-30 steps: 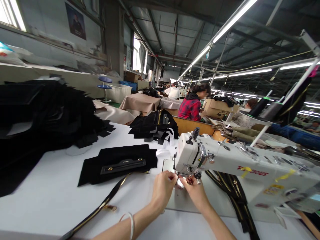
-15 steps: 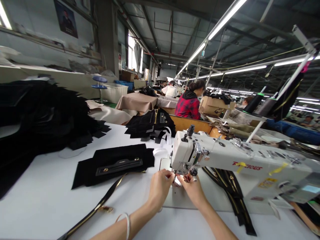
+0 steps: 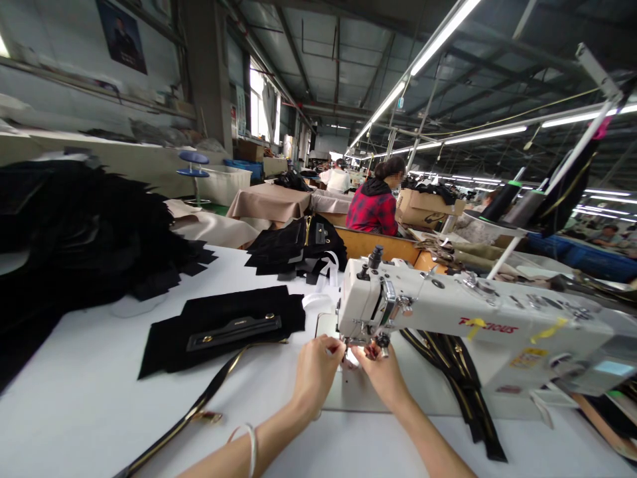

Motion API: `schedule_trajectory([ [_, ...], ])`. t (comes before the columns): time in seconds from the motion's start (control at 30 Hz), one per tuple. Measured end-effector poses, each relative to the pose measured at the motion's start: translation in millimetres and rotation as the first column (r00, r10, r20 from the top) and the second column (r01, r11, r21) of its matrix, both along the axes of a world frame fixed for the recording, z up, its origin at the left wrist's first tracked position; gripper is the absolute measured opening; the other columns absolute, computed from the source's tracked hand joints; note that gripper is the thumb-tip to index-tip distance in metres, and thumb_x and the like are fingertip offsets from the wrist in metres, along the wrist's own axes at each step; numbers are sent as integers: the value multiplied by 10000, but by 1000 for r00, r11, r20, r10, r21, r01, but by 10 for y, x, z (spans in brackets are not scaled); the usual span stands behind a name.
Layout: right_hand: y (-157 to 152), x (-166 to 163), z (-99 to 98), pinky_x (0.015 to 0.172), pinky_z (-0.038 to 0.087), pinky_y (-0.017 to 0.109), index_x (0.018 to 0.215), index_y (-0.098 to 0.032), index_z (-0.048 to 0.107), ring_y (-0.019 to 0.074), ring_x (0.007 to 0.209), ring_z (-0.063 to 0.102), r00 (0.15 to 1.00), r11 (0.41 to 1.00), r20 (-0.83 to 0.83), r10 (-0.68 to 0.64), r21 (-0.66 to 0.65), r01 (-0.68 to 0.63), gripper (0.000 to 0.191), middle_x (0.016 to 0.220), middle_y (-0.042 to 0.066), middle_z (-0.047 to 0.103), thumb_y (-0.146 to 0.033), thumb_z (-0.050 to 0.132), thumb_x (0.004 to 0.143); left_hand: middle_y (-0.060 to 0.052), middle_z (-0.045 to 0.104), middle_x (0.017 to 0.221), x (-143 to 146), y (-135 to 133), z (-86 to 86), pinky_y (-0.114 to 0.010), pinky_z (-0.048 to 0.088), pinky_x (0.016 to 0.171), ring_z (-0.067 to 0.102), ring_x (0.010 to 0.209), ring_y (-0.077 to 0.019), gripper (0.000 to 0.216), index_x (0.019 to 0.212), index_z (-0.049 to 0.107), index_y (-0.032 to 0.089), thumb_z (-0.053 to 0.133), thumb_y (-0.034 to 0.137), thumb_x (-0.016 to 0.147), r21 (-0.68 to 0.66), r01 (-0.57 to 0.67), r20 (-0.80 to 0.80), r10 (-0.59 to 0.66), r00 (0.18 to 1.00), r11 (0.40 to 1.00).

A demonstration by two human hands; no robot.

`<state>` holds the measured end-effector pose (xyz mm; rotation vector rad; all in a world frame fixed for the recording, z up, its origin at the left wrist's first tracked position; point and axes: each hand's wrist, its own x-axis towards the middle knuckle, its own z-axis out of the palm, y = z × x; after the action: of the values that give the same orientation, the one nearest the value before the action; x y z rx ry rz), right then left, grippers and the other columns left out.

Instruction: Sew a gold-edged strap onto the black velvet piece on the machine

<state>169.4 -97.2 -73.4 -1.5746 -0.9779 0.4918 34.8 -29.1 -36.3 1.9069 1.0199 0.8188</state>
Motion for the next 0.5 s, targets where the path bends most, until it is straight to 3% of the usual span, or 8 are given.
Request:
schedule_trajectory([
  [0.33, -22, -28, 55, 595, 415, 277, 664, -189, 591, 189, 601, 538, 999, 1000, 23, -25, -10, 25, 290, 596, 0, 577, -452, 642, 776, 10, 581, 579, -11, -7, -24, -257, 314, 595, 473, 562, -136, 316, 522, 669, 178, 503, 173, 791, 1, -3, 3, 3, 1000, 1000],
  [0.5, -18, -21, 54, 640, 442, 288, 731, -183, 607, 211, 659, 575, 1000, 1000, 15, -21, -19, 22, 287, 669, 28, 634, -465, 644, 771, 16, 577, 587, -15, -6, -14, -257, 298, 589, 463, 559, -129, 323, 528, 669, 177, 514, 184, 811, 3, -8, 8, 8, 1000, 1000],
])
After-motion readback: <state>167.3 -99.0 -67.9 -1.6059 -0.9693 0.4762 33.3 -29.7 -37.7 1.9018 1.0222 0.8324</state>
